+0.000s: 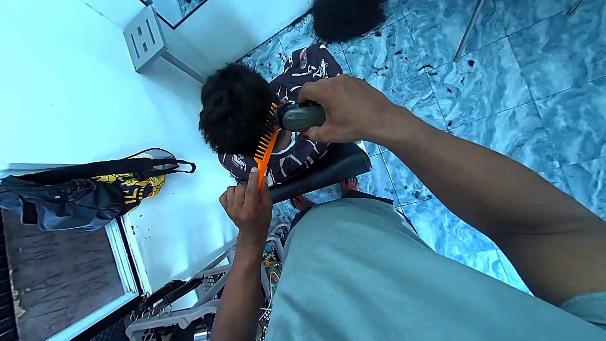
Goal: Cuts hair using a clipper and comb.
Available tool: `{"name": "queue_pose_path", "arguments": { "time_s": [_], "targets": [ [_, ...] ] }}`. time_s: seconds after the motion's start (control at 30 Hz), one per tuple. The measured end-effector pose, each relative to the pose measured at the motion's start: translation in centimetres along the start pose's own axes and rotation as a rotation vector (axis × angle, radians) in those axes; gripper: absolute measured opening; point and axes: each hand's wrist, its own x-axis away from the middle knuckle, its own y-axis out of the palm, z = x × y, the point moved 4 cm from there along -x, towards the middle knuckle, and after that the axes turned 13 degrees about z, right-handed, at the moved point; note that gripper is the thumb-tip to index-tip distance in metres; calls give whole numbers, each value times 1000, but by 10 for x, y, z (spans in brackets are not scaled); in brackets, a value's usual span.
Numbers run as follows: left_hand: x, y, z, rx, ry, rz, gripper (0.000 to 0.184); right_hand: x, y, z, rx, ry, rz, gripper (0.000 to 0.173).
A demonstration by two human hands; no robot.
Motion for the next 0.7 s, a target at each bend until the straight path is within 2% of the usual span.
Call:
{"name": "queue_pose_path", "arguments": {
  "time_s": [0.1, 0.23, 0.37, 0.7],
  "targets": [
    [0, 1, -2, 5, 2, 2, 29, 1, 4, -7, -58, -31, 15, 42],
    [0, 1, -3, 3, 1, 2, 30, 5, 2, -16, 42, 31, -9, 41],
    [-1, 2, -4, 13, 0, 10, 30, 8, 3, -25, 2, 1, 16, 42],
    [-3, 3, -6, 12, 18, 17, 30, 12, -7, -51, 142, -9, -15, 47]
  ]
}}
